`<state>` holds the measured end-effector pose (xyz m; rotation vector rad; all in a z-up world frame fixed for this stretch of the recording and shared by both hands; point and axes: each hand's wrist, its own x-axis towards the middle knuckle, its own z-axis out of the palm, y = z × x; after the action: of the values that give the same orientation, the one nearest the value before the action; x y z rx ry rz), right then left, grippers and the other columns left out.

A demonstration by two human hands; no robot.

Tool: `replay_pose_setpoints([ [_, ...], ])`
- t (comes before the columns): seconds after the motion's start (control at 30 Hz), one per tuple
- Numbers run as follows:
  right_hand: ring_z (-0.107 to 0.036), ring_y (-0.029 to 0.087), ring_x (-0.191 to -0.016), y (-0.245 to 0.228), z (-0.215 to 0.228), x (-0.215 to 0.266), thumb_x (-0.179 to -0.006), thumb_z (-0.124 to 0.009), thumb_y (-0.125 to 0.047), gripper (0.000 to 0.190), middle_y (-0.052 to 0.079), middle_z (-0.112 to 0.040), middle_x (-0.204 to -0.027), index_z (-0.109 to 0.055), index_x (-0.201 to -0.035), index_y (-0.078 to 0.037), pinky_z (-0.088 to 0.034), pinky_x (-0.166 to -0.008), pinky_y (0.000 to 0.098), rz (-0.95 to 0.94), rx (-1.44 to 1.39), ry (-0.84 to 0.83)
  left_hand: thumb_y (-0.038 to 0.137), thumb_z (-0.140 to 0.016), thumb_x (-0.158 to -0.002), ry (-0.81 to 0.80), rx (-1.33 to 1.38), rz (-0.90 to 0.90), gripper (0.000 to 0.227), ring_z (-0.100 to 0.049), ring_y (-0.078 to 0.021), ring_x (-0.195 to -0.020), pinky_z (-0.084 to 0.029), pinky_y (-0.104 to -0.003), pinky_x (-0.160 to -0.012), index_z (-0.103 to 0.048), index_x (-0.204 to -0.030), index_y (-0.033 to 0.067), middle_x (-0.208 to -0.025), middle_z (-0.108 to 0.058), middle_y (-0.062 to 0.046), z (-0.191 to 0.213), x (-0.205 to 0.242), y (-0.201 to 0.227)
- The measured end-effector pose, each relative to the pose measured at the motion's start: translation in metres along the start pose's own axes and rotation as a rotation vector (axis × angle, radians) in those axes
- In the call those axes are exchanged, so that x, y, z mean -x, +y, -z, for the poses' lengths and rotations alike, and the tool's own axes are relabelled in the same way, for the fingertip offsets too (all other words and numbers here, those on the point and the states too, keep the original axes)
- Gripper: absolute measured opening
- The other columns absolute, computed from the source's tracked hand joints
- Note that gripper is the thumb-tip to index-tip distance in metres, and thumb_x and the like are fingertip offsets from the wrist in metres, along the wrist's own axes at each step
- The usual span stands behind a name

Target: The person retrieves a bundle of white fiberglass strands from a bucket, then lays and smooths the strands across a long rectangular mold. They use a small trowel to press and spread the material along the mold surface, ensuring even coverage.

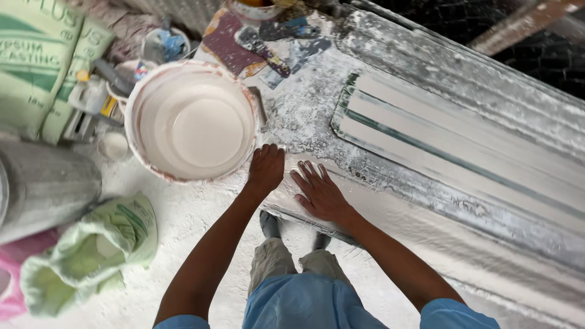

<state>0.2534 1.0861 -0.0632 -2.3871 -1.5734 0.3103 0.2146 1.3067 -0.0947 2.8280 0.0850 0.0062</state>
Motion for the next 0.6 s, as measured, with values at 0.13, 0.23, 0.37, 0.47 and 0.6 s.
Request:
replay_pose_setpoints([
  [0.13,-0.022,0.04,-0.155,-0.023,-0.01,0.014,-0.108,-0.036,-0.048,0.067,0.023,-0.03,-0.164,-0.028,-0.159,-0.006,-0.012,-0.124,0.0604,-0.175,-0.039,0.062,0.009,-0.062,-0.086,0.091,-0.021,-0.18,0.014,-0.057,-0.0312,-0.11,-0.043,-0.047,-0.095,-0.071,-0.095,0.0057,-0.103,-0.062,-0.013,-0.003,-0.006,-0.01],
  [0.23,-0.019,0.041,-0.155,-0.038,-0.02,0.017,-0.107,-0.036,-0.05,0.068,0.022,-0.029,-0.164,-0.028,-0.159,-0.007,-0.009,-0.121,0.0659,-0.305,-0.022,0.083,0.012,-0.063,-0.087,0.085,-0.177,-0.382,0.015,-0.057,-0.029,-0.109,-0.042,-0.052,-0.099,-0.073,-0.097,0.0081,-0.105,-0.063,-0.011,0.005,-0.003,-0.021],
  [0.37,-0.012,0.045,-0.154,-0.053,-0.023,0.03,-0.105,-0.033,-0.053,0.069,0.02,-0.026,-0.165,-0.03,-0.159,-0.011,-0.005,-0.116,0.0735,-0.437,0.038,0.074,0.018,-0.062,-0.09,0.03,-0.47,-0.548,0.02,-0.057,-0.0297,-0.113,-0.041,-0.055,-0.103,-0.074,-0.102,0.0078,-0.111,-0.063,-0.011,0.028,0.003,-0.018],
  [0.47,-0.008,0.047,-0.154,-0.05,-0.019,0.041,-0.105,-0.029,-0.056,0.07,0.02,-0.024,-0.166,-0.028,-0.159,-0.012,-0.003,-0.114,0.0762,-0.536,0.029,0.04,0.024,-0.06,-0.096,-0.203,-0.721,-0.546,0.034,-0.049,-0.034,-0.127,-0.036,-0.057,-0.106,-0.061,-0.127,0.0084,-0.132,-0.054,-0.016,0.047,-0.006,-0.004],
  [0.6,-0.008,0.048,-0.153,-0.049,-0.022,0.059,-0.104,-0.025,-0.056,0.07,0.023,-0.022,-0.165,-0.029,-0.159,-0.012,-0.003,-0.115,0.0762,-0.67,-0.028,0.075,0.029,-0.063,-0.094,-0.334,-1.144,-0.516,0.079,-0.031,-0.0351,-0.144,-0.026,-0.06,-0.11,-0.022,-0.161,0.0178,-0.163,-0.022,-0.014,0.058,-0.012,0.005],
])
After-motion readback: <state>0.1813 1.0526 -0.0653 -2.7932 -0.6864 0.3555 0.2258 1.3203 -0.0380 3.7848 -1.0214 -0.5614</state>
